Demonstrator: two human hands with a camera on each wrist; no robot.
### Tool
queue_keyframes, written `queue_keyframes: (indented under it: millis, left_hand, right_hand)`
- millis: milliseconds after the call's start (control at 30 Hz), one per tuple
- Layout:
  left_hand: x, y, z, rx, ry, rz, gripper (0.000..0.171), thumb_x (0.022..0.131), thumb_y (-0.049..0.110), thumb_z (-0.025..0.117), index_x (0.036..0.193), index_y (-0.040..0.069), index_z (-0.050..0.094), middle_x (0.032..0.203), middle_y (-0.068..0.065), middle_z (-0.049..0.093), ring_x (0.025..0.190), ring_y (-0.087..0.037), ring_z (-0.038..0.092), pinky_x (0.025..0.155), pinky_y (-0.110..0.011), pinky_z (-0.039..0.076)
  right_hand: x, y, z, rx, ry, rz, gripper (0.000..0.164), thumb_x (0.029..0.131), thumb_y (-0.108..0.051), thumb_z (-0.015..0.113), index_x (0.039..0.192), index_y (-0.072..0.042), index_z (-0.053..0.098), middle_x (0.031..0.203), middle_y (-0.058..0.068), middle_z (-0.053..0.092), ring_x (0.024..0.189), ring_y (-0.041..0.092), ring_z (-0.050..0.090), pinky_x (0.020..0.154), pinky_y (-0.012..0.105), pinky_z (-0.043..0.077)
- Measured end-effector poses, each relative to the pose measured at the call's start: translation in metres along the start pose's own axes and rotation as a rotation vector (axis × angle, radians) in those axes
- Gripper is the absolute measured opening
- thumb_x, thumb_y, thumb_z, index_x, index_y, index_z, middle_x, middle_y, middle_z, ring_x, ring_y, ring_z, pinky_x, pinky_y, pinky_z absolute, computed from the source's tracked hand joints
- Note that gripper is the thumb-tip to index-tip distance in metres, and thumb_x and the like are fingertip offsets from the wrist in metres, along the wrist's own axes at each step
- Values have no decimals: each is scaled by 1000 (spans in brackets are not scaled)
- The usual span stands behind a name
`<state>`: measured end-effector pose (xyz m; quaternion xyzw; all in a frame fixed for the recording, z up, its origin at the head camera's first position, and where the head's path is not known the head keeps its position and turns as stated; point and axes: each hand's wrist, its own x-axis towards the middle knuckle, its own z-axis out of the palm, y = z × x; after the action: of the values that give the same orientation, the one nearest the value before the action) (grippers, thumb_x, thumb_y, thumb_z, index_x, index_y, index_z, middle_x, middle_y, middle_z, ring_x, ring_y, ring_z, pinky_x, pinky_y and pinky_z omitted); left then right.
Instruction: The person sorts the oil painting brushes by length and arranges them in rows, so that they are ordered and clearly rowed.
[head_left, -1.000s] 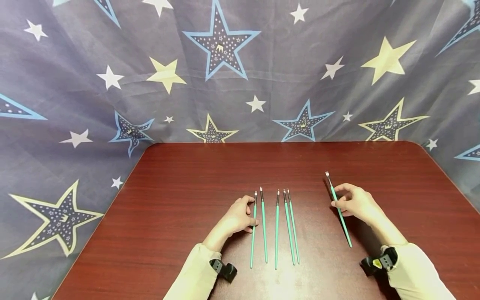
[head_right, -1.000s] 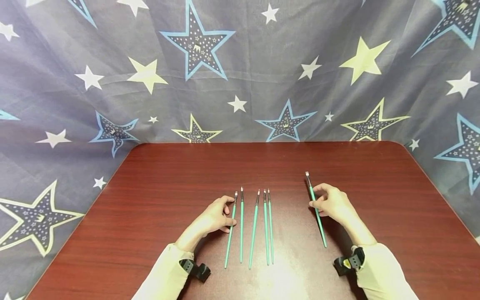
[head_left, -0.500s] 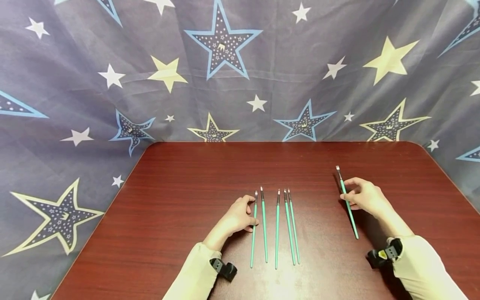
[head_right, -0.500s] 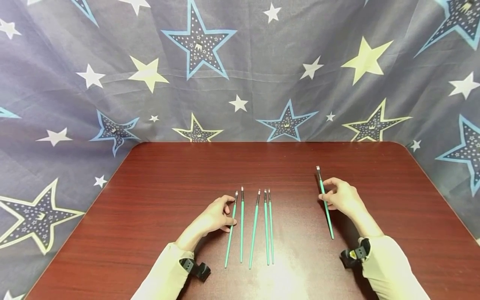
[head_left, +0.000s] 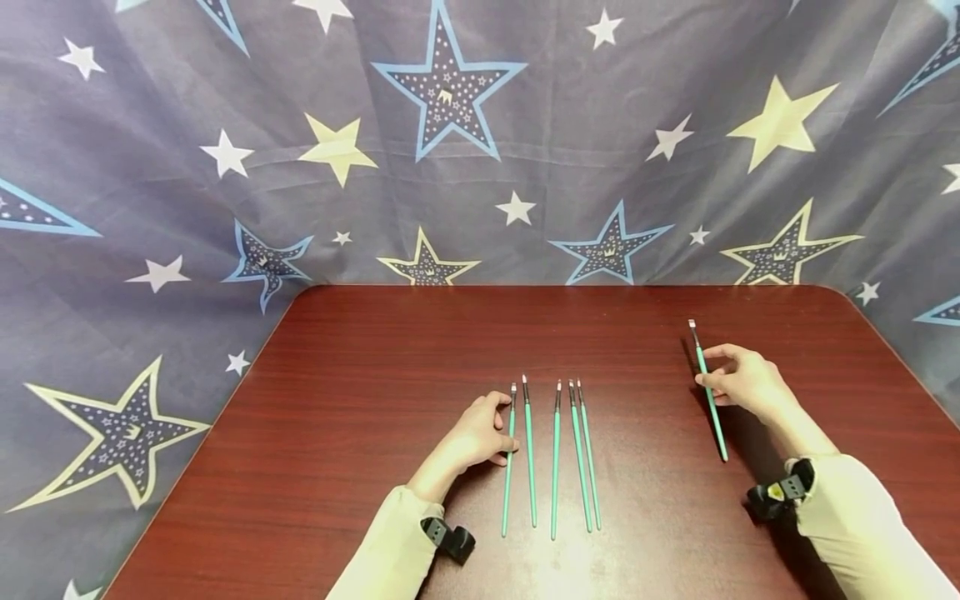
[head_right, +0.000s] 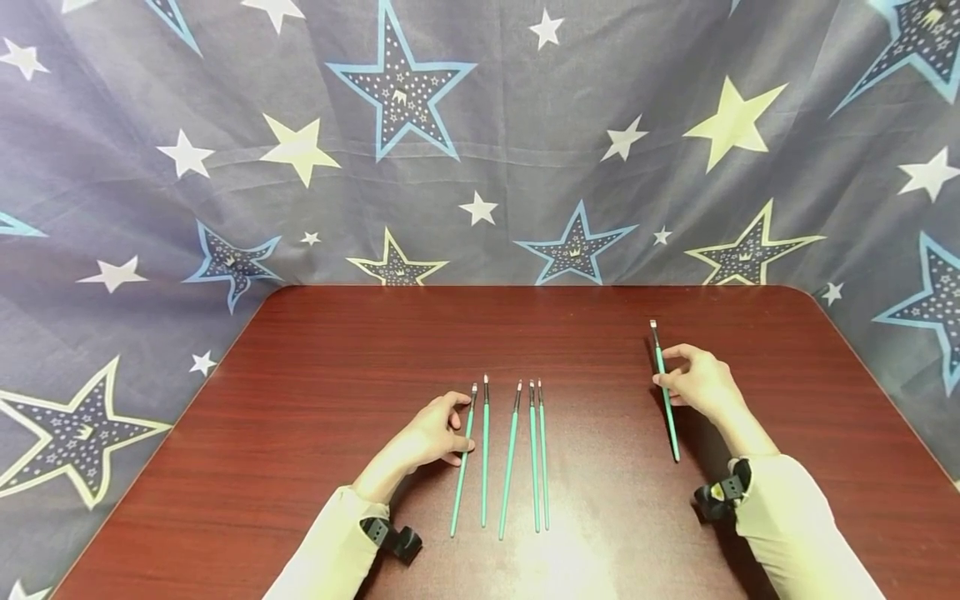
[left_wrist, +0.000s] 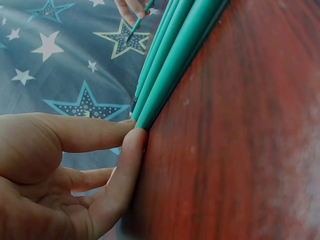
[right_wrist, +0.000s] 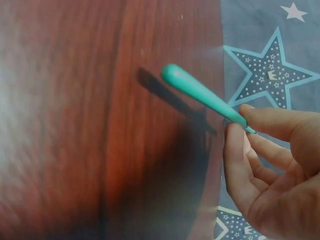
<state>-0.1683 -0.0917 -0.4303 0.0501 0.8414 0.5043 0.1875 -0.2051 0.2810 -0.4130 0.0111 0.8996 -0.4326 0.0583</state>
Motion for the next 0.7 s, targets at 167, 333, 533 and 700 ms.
queue_keyframes:
  millis: [167,333,533,700]
  left_hand:
    - [0,0,0,0,1,1,63,72,-10,68,128,-2,39,87,-13,38,54,-15,53,47,-25,57]
    - [0,0,0,6,1,-1,63,73,-9,68,129,-2,39,88,-14,38,54,-15,54,47,-26,57]
    - [-1,2,0,8,1,0,63,73,-9,68,129,-2,39,88,-13,38,55,-15,54,47,-25,57]
    - [-1,2,0,9,3,-17,64,73,-10,68,129,-1,39,87,-12,38,54,-15,53,47,-25,57]
  right_hand:
    - [5,5,-6,12,26,-6,49,83,-7,63,123,11,43,80,12,64,60,8,61,57,27,60]
    - [10,13,-13,7,54,-1,49,83,-7,63,124,12,42,83,13,62,61,7,61,59,29,60]
    - [16,23,-23,-62,86,27,49,84,-10,62,123,12,43,87,20,62,62,8,61,58,29,60]
    - [19,26,-28,-92,94,49,49,83,-12,62,123,12,43,92,25,62,63,10,61,58,29,60]
